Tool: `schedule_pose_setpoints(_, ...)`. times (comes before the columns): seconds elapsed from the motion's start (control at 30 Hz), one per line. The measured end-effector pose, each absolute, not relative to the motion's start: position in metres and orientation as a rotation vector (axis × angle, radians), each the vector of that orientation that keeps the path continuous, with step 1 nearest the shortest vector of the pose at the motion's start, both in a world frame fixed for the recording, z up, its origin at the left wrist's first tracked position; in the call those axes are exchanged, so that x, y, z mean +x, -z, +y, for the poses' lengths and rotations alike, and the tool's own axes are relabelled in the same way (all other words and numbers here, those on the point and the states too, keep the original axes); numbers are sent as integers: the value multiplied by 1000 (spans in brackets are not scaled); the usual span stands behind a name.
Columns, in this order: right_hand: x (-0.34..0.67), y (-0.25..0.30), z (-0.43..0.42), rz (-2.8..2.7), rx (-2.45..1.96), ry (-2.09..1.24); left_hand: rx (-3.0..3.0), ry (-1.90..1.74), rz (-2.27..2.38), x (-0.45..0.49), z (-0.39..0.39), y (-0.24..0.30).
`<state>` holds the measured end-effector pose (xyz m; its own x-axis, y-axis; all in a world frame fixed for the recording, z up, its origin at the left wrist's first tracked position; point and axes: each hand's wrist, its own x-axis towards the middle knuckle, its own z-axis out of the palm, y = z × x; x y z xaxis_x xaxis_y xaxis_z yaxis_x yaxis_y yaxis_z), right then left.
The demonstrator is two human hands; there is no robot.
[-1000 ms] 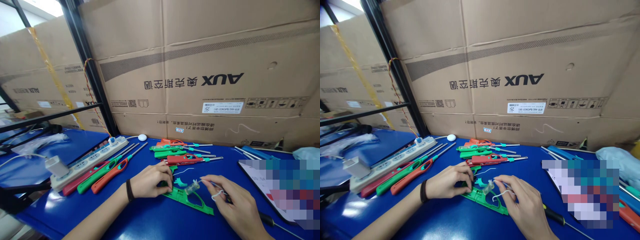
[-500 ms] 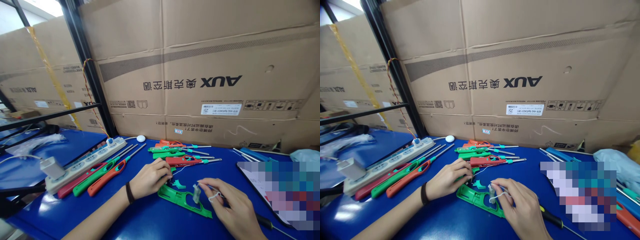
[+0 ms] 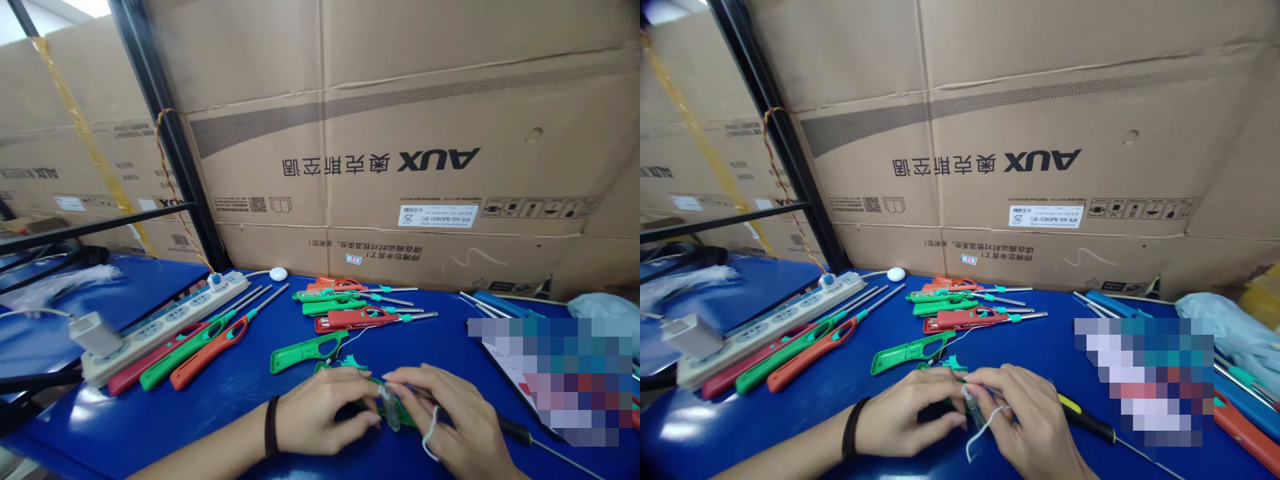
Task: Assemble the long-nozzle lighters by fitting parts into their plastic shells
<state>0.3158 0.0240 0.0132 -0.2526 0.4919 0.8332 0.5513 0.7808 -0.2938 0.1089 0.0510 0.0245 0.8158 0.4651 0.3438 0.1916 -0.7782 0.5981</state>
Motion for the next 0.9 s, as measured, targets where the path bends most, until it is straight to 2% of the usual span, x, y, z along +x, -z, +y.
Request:
schedule_pose_setpoints(0.33,316,-20,24,-1888,-796,129,2354,-574,442,110,45,-34)
schedule_pose_setpoints(0.57,315,-19,22,-1875,-775,95,2256,-750,439,111,48,-27)
schedule_pose_setpoints(0.9,314,-20,23,-1899,-778,47,2087,-739,481,109,48,-24)
